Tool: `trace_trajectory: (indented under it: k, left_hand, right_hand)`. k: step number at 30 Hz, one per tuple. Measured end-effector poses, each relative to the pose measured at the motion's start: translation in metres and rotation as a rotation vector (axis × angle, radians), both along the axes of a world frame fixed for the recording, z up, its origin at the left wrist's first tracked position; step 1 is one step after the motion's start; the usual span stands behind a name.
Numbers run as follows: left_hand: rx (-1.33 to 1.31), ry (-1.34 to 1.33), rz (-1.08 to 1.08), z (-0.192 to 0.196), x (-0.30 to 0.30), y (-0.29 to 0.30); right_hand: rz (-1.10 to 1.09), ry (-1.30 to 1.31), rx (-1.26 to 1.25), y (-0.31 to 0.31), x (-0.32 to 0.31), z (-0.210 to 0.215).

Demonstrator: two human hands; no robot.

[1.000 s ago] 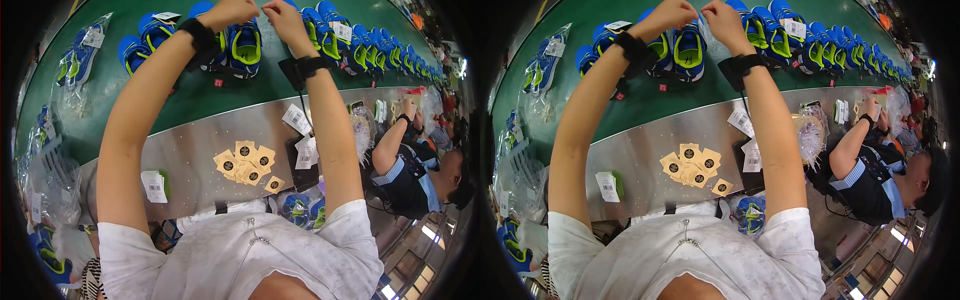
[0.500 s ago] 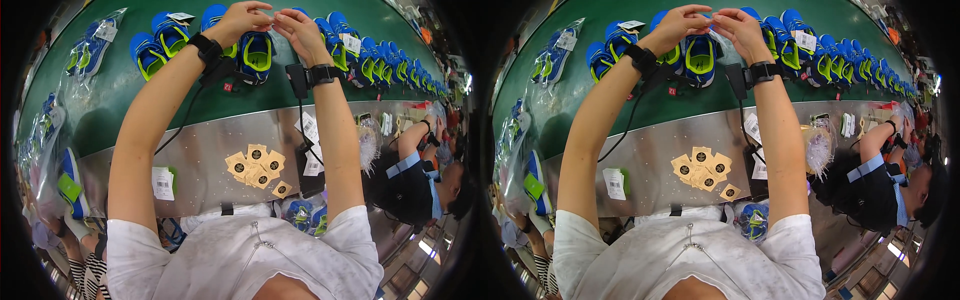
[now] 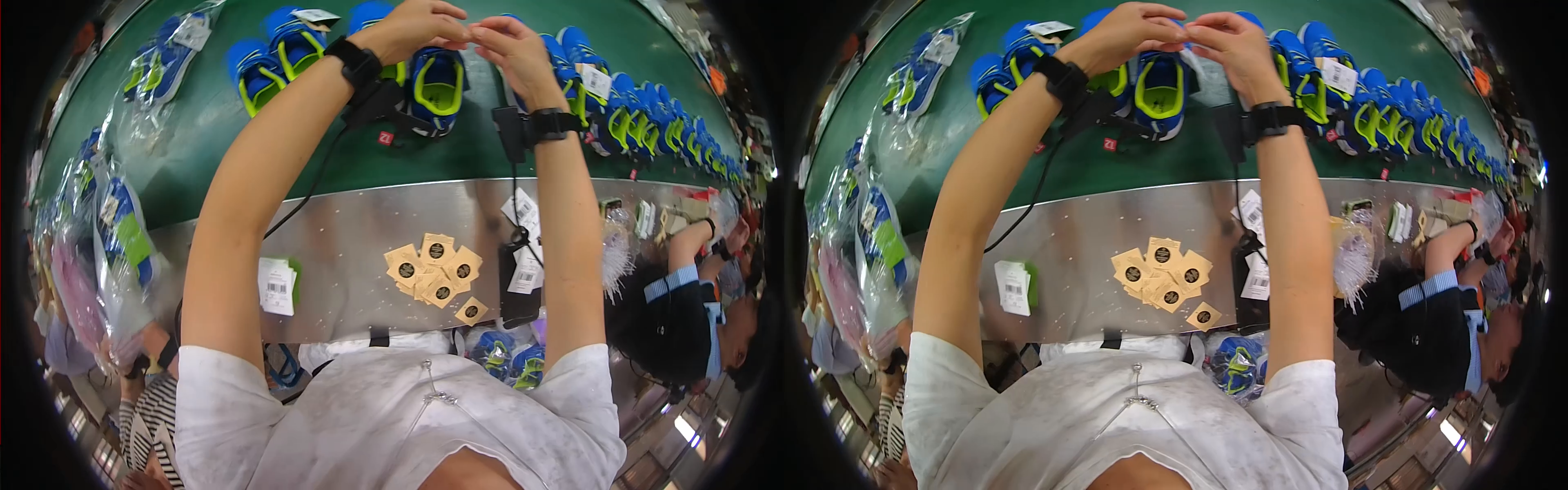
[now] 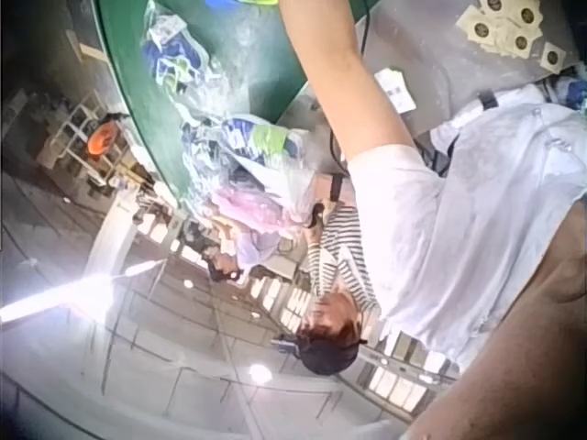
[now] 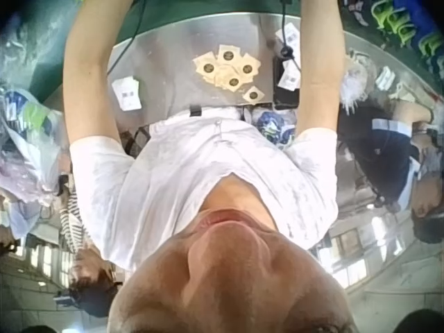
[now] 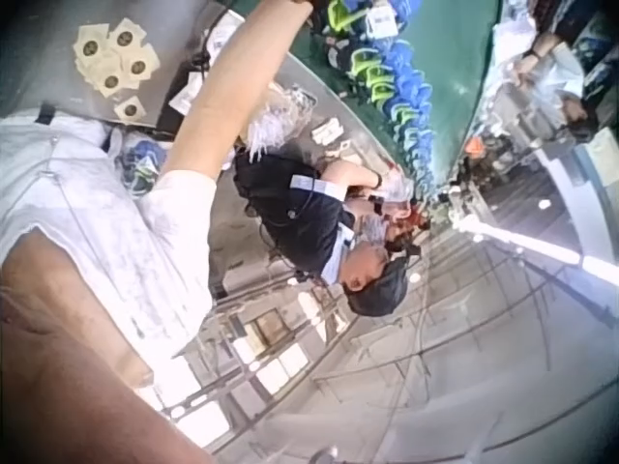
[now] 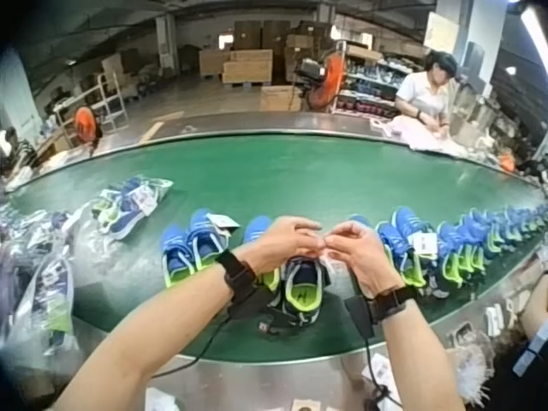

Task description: The recorder is tagging and packing pairs of athletic shoes into plastic bags on a conveyor belt.

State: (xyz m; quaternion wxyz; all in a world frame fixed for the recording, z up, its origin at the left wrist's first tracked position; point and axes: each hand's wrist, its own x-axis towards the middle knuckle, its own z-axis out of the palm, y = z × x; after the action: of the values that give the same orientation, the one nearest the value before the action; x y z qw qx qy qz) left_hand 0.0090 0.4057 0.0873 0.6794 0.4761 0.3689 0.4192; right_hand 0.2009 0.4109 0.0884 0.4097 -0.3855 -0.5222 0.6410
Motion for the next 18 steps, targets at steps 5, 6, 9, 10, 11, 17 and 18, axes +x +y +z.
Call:
trace_trajectory:
  k: [5, 6, 9, 10, 11, 17, 18]
  left_hand:
    - [0.113, -0.057, -0.032, -0.012, -0.003, -0.012]
    - [0.123, -0.016, 0.030, -0.014, 0.001, -0.015]
    - [0.347, 0.230, 0.241, 0.011, -0.020, -0.043]
    - [0.582, 0.385, 0.336, 0.033, -0.015, -0.053]
    - [0.424, 0.347, 0.300, 0.058, -0.033, -0.093]
    - [0.259, 0.901, 0.675, 0.086, -0.101, -0.297]
    - [0.200, 0.866, 0.785, 0.065, -0.107, -0.327]
  right_hand:
    - [0.005, -0.265, 0.066, -0.024, -0.008, 0.028]
    - [0.003, -0.299, 0.064, -0.023, -0.003, 0.026]
    - [-0.025, -0.337, 0.150, -0.048, -0.028, 0.037]
    - [-0.052, -0.359, 0.144, -0.060, -0.019, 0.049]
    - [-0.060, -0.361, 0.181, -0.071, -0.025, 0.047]
    - [-0.011, -0.425, 0.301, -0.181, -0.003, 0.135]
    - [0.027, -0.465, 0.309, -0.199, 0.007, 0.140]
